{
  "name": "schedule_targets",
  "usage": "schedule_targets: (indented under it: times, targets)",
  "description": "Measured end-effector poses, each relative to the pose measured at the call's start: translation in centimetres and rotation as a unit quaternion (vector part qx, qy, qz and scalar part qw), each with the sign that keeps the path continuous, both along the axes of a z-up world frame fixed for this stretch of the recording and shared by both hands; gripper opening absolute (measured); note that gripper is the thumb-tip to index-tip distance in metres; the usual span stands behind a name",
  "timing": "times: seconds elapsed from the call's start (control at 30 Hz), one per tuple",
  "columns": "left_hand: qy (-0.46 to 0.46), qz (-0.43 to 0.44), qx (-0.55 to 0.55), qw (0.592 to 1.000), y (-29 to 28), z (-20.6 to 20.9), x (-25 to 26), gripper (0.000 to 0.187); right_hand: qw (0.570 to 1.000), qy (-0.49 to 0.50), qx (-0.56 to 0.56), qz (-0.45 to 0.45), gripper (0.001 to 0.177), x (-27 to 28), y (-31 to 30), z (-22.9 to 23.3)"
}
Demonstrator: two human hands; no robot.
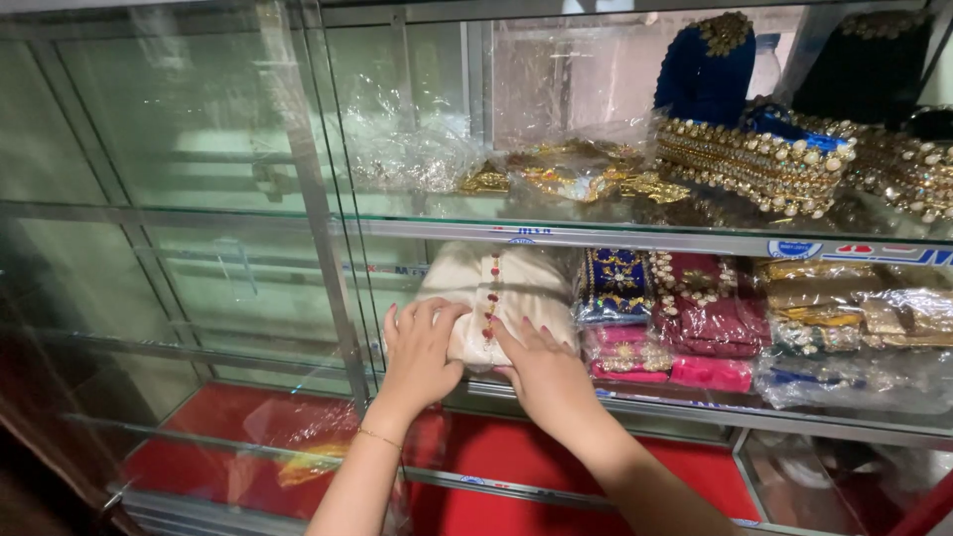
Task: Organizing packaged garments and accessories by placing them onto shelves in a display cabinet
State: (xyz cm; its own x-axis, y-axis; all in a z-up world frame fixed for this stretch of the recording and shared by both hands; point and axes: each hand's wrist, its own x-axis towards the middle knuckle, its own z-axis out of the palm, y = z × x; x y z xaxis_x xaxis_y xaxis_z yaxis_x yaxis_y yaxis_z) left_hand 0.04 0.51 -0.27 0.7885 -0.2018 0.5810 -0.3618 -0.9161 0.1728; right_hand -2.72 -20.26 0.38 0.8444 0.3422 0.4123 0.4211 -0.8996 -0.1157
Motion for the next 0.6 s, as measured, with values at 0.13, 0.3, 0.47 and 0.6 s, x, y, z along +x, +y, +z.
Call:
schedule_targets:
  times: [0.13, 0.3, 0.47, 0.6]
  targets:
    - [-0.002, -0.007, -0.010, 1.000, 0.7, -0.9, -0.3, 0.075, 1.000, 0.006, -0.001, 0.005, 0.060, -0.8, 0.7, -0.5]
    - [-0.021, -0.005, 0.021, 1.000, 1.0, -1.9, -1.0, 0.075, 1.000, 0.000, -0.018, 0.015, 0.061, -1.5, 0.9, -1.4]
    - [0.026, -0.003, 0.035, 0.999, 0.9, -0.9, -2.5, 0.076, 1.000, -0.007, -0.023, 0.019, 0.061, -1.5, 0.7, -2.0]
    - [0.035, 0.014, 0.058, 0.998, 0.5, -0.7, -3.5, 0.086, 0.999, -0.027, -0.023, 0.023, 0.060, -1.0, 0.6, -2.5]
